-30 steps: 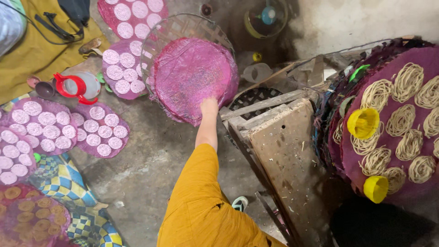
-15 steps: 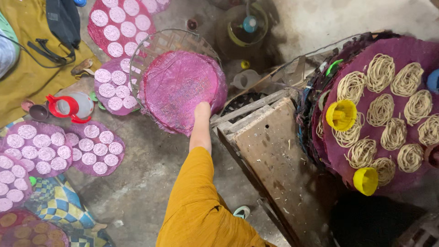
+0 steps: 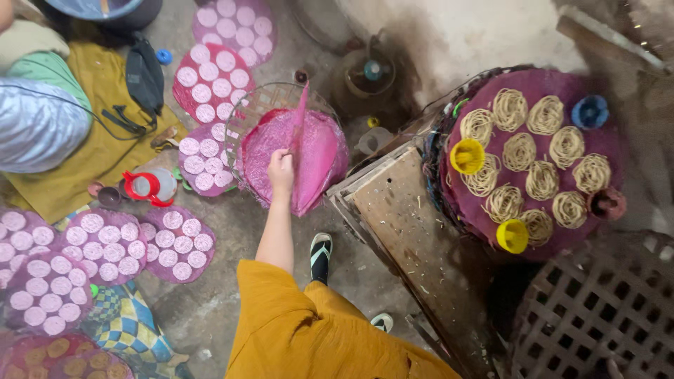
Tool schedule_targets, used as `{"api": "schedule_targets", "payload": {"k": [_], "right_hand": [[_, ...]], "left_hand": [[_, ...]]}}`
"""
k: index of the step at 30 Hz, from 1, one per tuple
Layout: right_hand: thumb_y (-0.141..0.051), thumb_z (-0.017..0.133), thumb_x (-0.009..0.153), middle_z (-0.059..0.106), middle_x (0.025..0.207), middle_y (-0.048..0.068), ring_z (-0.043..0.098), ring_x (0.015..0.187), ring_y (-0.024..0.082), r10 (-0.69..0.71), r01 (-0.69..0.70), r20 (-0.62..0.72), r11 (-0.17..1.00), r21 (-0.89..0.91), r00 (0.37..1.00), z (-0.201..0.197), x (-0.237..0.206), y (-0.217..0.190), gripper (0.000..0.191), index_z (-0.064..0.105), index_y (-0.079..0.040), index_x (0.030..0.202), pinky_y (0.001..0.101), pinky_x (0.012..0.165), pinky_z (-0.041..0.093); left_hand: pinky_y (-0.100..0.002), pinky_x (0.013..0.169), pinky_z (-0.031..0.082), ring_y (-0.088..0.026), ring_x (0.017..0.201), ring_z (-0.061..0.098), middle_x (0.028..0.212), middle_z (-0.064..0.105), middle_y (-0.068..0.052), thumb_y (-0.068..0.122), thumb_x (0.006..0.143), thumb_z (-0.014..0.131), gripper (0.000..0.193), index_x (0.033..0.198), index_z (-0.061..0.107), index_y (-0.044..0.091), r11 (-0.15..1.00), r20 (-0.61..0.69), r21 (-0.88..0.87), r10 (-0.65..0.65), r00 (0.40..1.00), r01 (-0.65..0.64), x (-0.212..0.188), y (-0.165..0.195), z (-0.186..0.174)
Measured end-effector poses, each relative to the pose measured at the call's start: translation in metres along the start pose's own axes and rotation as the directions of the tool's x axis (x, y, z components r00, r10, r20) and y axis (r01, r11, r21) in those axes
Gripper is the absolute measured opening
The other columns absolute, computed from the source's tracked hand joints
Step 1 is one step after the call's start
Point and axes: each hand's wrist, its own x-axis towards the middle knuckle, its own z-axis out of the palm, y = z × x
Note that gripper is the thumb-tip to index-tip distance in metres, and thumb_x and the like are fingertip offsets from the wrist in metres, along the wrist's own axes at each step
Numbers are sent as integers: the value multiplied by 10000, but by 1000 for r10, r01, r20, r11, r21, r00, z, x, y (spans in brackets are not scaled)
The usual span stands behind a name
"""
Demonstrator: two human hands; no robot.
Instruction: The person uses a manual noodle press to extrude dough into thin strands, forming spiral-shaped noodles on a purple mat. They repeatedly load dough into the press, push the plunger, and scrape excess dough from the tool, arranging the finished noodles in neat rows.
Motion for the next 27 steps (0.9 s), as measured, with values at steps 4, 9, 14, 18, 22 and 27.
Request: {"api": "schedule_targets", "payload": {"k": [4, 9, 14, 18, 22, 27], "right_hand": [[-648, 773, 562, 210, 1699, 126, 137, 1535, 394, -110, 113, -75, 993, 34, 991, -1, -6, 2, 1178, 289, -325, 1587, 647, 1095, 302], [-652, 794, 535, 207, 1697, 123, 124, 1530, 386, -409, 403, -92, 912, -77, 908, 25, -55, 25, 1230, 287, -293, 1596, 656, 1084, 294], [-510, 851, 672, 113, 1694, 75, 97, 1546, 356, -545, 464, -48, 754, -465, 837, 54, -112, 24, 1131, 239, -344, 1607, 607, 1218, 188], [-370, 794, 790, 151, 1712, 87, 147, 1531, 374, -710, 606, -35, 626, -491, 704, 41, -128, 23, 968, 277, -320, 1607, 618, 1205, 191], [-327, 763, 816, 330, 1624, 142, 301, 1447, 423, -877, 737, -134, 463, -492, 462, 29, -136, 33, 805, 427, -227, 1541, 600, 1149, 293], [-136, 708, 943, 696, 1279, 138, 702, 1131, 270, -868, 542, -475, 332, -772, -145, -18, -129, 70, 355, 666, -22, 1277, 402, 958, 574]], "left_hand": [[-353, 975, 493, -214, 1075, 624, 1126, 676, -90, 108, 955, 550, 245, 1169, 651, 42, 723, 177, -667, -81, 981, 180, -12, 30, -60], [-391, 1107, 479, -214, 1210, 618, 1263, 666, -60, 84, 983, 506, 298, 1260, 615, 64, 474, 176, -866, -9, 984, 160, -40, 81, -111], [-402, 1114, 515, -215, 1240, 641, 1305, 665, -69, 179, 1007, 469, 337, 1297, 602, 72, 397, 201, -907, 121, 972, 139, -94, 120, -124], [-404, 1158, 497, -216, 1306, 609, 1358, 642, -62, 192, 1090, 462, 311, 1354, 582, 80, 426, 120, -905, 281, 952, -12, -157, 137, -118], [-421, 1186, 497, -229, 1328, 603, 1381, 639, -69, 261, 1102, 440, 355, 1367, 585, 76, 424, 111, -905, 310, 944, -33, -209, 146, -112], [-439, 1182, 504, -237, 1341, 605, 1383, 636, -59, 298, 1053, 446, 396, 1371, 572, 99, 442, 151, -897, 260, 954, 21, -270, 144, -116]]}}
